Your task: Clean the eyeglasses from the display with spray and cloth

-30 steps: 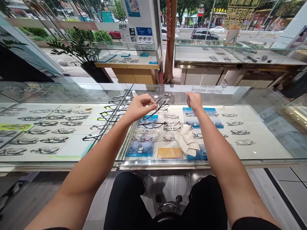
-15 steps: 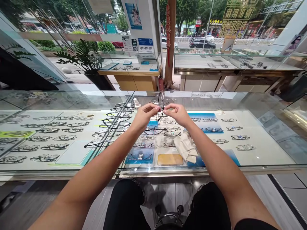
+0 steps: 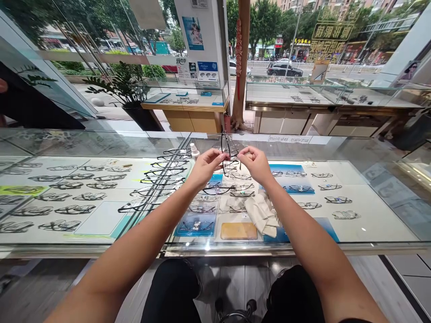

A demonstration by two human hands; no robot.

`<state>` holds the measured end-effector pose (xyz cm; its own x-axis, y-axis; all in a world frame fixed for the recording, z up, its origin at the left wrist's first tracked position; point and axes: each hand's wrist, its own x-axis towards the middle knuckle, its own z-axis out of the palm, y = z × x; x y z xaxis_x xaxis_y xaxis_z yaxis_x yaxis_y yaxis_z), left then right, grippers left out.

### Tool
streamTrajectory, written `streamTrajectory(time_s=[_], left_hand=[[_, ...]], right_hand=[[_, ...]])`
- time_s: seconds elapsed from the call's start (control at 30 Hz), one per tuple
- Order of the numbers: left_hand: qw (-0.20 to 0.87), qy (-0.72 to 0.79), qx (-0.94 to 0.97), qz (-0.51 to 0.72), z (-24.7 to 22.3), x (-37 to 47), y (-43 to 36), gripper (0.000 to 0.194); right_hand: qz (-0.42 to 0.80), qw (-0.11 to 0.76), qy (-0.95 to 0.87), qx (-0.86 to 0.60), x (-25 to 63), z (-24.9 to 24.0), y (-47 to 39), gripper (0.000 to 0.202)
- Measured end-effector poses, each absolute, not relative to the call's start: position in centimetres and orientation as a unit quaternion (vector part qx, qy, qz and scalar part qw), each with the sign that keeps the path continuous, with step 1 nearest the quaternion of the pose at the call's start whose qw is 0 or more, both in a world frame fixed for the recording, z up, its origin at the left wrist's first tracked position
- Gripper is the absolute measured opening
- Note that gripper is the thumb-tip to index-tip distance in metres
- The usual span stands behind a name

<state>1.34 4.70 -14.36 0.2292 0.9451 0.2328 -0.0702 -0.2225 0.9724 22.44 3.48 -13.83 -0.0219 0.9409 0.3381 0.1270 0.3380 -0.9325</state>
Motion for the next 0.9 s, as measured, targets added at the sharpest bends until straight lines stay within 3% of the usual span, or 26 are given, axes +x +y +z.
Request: streamTrajectory(time_s=[0.17,0.3,0.57,0.9], left_hand=[[0.505,0.358,0.6,0.507,-14.5,1.4,4.8,0.05],[0.5,0.354,0.611,0.501,-14.6,1.5,4.8,0.052],[0.507,0.343,0.627,0.483,-15.4,2.3,4.4,0.054],[0.508,0.339,0.623,0.489,-15.6,2.4,4.4,0.056]], right_hand=[[0.152,0.606,-0.59,-0.511,22.5,-13.9,2.8,0.023],[0.088,0.62,-0.57,-0.532,22.7,-14.0,2.9,0.023],[-0.015,0.58,-0.635,-0.511,21.4,-15.6,3.1,0.083],[-0.019,0.563,-0.659,-0.498,21.2,-15.4,2.7,0.084]])
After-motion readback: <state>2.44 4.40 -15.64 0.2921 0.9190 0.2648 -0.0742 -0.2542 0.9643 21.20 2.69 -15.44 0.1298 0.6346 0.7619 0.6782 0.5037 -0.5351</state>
